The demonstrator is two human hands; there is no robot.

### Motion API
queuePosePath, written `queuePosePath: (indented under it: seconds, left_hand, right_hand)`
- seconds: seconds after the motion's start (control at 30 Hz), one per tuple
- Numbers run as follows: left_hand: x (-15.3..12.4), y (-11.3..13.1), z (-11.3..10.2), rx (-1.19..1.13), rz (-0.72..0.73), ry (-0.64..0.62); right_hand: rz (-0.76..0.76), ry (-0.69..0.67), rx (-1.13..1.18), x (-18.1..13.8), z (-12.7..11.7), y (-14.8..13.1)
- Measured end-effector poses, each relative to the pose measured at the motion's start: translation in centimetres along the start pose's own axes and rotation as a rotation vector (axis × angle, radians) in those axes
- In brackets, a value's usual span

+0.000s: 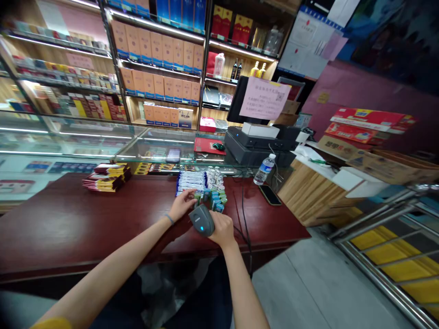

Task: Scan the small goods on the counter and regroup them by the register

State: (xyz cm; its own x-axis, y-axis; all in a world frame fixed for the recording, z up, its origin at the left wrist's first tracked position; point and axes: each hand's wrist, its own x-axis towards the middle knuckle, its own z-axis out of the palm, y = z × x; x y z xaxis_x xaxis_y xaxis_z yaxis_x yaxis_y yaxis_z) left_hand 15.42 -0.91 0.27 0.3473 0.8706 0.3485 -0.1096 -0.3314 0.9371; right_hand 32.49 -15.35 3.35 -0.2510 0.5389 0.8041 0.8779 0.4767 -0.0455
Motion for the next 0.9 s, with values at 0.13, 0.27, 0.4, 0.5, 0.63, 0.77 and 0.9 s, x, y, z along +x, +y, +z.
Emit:
queuePosePath:
  seconds: [0.13, 0.27, 0.4, 0.5, 0.63, 0.77, 0.9]
  left_hand:
    - [-0.1, -1.1, 2.5, -0.057, -0.025, 0.041]
    - [0.1, -1.6, 3.8, -0.104, -0.008, 0.062]
    - [0.4, -1.4, 4.4, -0.046, 0.036, 0.107]
    - [0.6, -1.5, 4.6, -0.03, 0.038, 0.119]
    - [0.7, -2.2, 4.8, -0.032, 0.019, 0.121]
    - [0.6, -2.6, 4.6, -0.086, -0.034, 0.115]
    - [0.2, -1.5, 2.9, -0.087, -0.035, 0.125]
  right_hand:
    - [0.039, -0.011, -0.012, -1.3, -1.2, 1.1]
    - [0.053, -0.023, -0.026, -2.1, -2.0, 1.8]
    - [0.05, -0.001, -0.051, -2.3, -2.5, 1.9]
    - [0.052, 0.001, -0.052, -2.5, -2.6, 1.9]
    - [0.063, -0.006, -0.062, -2.7, -2.4, 2.1]
    - [0.067, -0.016, -0.075, -2.7, -2.3, 2.0]
    - [0.06, -0.005, -0.065, -2.2, -2.2, 1.6]
